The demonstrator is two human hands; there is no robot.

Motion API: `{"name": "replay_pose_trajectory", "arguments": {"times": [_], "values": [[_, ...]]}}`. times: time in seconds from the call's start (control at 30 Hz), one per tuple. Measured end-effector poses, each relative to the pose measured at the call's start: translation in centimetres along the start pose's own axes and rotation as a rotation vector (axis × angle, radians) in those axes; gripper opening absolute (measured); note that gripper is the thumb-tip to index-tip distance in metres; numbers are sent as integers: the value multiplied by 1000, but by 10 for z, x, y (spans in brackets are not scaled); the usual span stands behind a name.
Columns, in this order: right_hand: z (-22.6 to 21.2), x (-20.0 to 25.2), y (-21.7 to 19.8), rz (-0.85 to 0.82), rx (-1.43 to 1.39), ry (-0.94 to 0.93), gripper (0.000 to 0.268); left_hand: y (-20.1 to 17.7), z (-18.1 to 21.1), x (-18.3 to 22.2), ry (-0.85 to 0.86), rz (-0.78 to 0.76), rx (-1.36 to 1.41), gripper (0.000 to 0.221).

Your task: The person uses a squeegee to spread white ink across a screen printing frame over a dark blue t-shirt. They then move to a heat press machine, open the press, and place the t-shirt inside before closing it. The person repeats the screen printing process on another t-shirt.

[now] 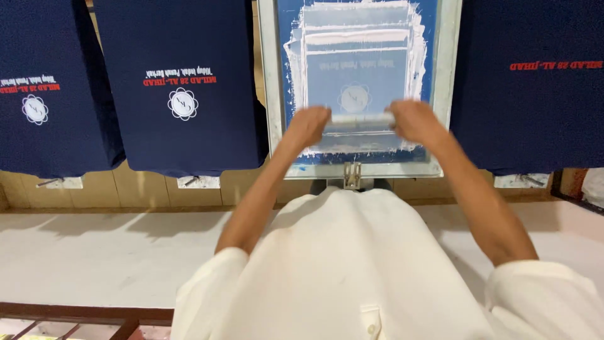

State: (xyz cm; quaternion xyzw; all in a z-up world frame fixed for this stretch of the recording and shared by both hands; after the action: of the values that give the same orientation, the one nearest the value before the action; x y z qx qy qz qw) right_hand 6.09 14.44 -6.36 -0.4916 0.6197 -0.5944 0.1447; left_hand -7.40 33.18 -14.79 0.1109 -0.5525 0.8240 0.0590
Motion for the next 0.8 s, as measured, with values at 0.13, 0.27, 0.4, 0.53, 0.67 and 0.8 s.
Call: {"name": "replay_pose_trajectory", "arguments": {"times": [0.13,0.27,0.4,0.53,0.67,0.8], "values": [[53,-103,-33,177,83,-26,23,-75,-36,-93,43,185,-54,33],[65,-166,-66,510,280,-190,41,-116,-50,-150,-26,351,-220,30],[40,-134,-70,615,133,-193,46,-113,-34,-122,3,496,-329,38],[23,-67,-22,533,176,-174,58,-82,0,-50,-68,362,-241,33],[-6,32,41,620,160,-129,16,-24,51,50,-106,336,-132,26],[-29,92,68,801,89,-205,26,-14,86,106,-19,661,-157,16]]}}
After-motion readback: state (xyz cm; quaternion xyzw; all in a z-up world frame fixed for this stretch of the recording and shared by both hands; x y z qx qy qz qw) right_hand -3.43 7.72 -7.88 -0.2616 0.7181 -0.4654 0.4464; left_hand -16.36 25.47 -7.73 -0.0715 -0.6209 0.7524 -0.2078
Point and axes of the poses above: each hand's wrist, its own x-axis away from the middle knuckle, its own y-axis out of the palm, z = x × y, the point moved 8 cm from there along -x, towards the middle knuckle, and after that the axes turned 6 degrees about z, right-handed, at the moved point
